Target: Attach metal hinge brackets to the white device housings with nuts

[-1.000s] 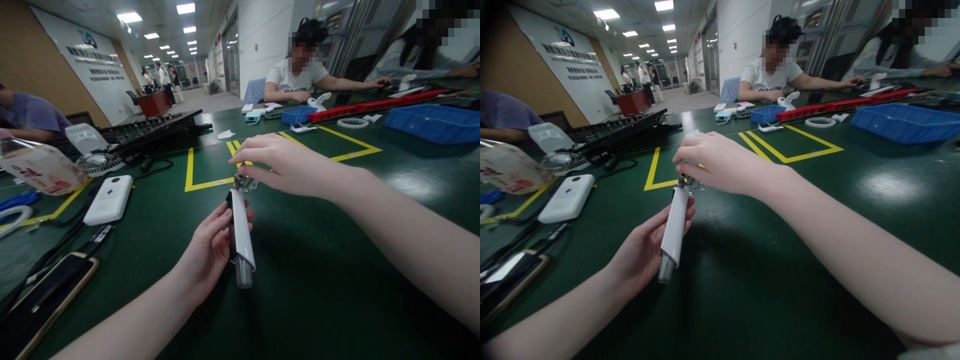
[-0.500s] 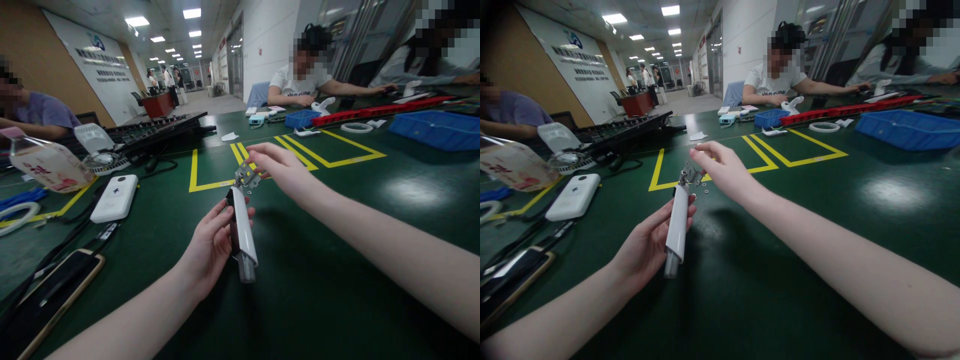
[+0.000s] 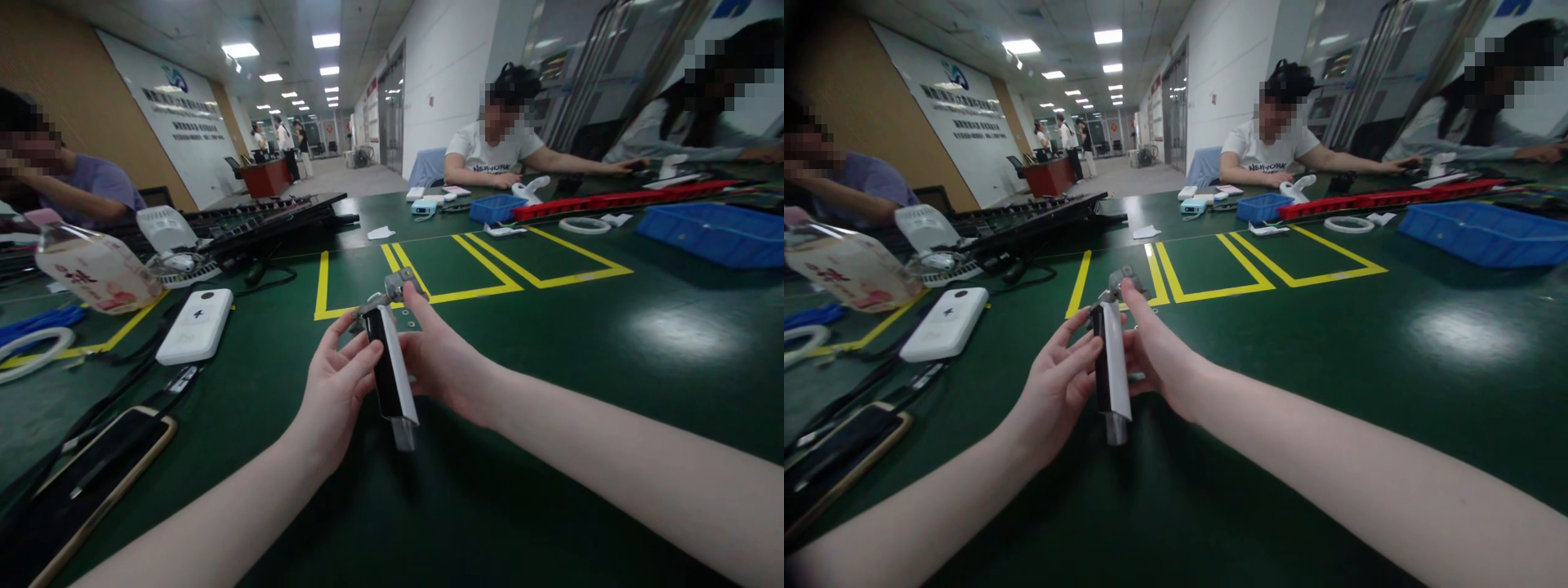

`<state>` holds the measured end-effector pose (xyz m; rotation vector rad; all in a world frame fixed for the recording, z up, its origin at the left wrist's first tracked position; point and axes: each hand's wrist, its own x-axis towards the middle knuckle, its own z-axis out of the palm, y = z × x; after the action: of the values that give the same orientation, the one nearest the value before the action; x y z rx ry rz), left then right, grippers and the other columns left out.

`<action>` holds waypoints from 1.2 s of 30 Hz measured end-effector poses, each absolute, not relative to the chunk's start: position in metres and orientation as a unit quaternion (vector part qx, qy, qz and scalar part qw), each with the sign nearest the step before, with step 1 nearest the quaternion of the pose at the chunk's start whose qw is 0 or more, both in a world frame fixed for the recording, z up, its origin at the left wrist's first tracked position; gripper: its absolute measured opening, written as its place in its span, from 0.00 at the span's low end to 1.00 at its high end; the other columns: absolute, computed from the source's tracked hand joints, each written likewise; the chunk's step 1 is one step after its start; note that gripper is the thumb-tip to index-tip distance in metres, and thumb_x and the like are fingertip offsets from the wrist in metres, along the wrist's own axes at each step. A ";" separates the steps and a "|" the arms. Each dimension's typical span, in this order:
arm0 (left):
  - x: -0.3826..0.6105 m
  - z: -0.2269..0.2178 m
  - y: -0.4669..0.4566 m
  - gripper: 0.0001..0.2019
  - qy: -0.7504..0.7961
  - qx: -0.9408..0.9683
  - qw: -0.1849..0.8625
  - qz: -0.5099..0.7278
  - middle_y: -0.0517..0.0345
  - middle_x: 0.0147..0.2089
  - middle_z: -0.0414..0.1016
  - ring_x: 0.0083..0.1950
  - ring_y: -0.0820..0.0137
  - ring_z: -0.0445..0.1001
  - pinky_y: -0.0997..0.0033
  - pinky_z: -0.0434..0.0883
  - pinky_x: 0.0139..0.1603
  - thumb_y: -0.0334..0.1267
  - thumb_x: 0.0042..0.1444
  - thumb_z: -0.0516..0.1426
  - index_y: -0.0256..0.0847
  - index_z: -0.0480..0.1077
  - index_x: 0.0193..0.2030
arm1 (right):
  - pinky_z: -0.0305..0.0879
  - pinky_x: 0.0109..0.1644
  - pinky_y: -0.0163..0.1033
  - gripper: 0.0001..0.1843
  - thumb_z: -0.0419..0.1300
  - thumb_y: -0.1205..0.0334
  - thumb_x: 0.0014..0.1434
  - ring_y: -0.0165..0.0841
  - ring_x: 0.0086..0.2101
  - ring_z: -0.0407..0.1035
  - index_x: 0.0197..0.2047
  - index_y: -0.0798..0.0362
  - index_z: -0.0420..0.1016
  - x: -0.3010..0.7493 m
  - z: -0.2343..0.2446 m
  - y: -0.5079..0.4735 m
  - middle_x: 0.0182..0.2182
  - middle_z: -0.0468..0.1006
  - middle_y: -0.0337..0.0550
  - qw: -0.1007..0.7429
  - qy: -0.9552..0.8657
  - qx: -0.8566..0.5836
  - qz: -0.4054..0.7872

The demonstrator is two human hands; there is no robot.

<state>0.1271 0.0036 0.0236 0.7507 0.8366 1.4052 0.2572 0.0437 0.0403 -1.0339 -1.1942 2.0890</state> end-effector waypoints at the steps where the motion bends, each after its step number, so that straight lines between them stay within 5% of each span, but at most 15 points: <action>1: 0.128 0.024 0.003 0.29 0.362 0.332 0.618 0.614 0.49 0.50 0.76 0.42 0.65 0.80 0.67 0.78 0.42 0.27 0.54 0.60 0.44 0.57 0.61 | 0.62 0.31 0.38 0.42 0.38 0.24 0.52 0.33 0.28 0.67 0.26 0.54 0.73 0.257 0.041 0.044 0.25 0.74 0.45 0.261 -0.437 -0.376 0.774; 7: 0.127 0.024 0.003 0.29 0.368 0.360 0.598 0.615 0.50 0.49 0.77 0.46 0.63 0.79 0.62 0.77 0.45 0.28 0.54 0.61 0.45 0.57 0.60 | 0.63 0.36 0.41 0.39 0.40 0.27 0.54 0.35 0.30 0.67 0.27 0.53 0.73 0.258 0.039 0.046 0.25 0.73 0.45 0.281 -0.453 -0.359 0.766; 12: 0.125 0.024 0.004 0.30 0.376 0.412 0.544 0.627 0.51 0.48 0.78 0.51 0.62 0.76 0.61 0.73 0.53 0.27 0.51 0.62 0.44 0.58 0.60 | 0.62 0.43 0.42 0.39 0.38 0.29 0.57 0.37 0.37 0.68 0.37 0.52 0.76 0.255 0.026 0.047 0.33 0.76 0.47 0.336 -0.489 -0.315 0.741; 22: 0.127 0.030 0.002 0.31 0.396 0.427 0.480 0.656 0.55 0.49 0.77 0.53 0.66 0.75 0.68 0.70 0.54 0.25 0.49 0.63 0.47 0.62 0.59 | 0.60 0.50 0.46 0.45 0.31 0.28 0.56 0.38 0.41 0.68 0.47 0.51 0.75 0.251 0.018 0.046 0.39 0.77 0.49 0.379 -0.503 -0.262 0.731; 28: 0.128 0.036 -0.004 0.32 0.387 0.435 0.464 0.668 0.59 0.50 0.76 0.52 0.67 0.75 0.69 0.70 0.54 0.26 0.50 0.62 0.53 0.62 0.60 | 0.57 0.56 0.48 0.41 0.34 0.30 0.59 0.39 0.47 0.67 0.52 0.50 0.72 0.252 0.027 0.044 0.44 0.76 0.49 0.398 -0.530 -0.237 0.710; 36: 0.125 0.026 0.002 0.29 0.423 0.428 0.424 0.677 0.61 0.44 0.75 0.48 0.71 0.73 0.71 0.68 0.54 0.27 0.49 0.63 0.48 0.67 0.58 | 0.61 0.53 0.48 0.34 0.46 0.33 0.58 0.40 0.45 0.70 0.51 0.50 0.74 0.250 0.023 0.042 0.42 0.78 0.49 0.446 -0.536 -0.223 0.682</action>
<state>0.1250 0.0016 0.0256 1.0696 1.0579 1.6931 0.2498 0.0416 0.0226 -0.5516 -1.3274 1.6883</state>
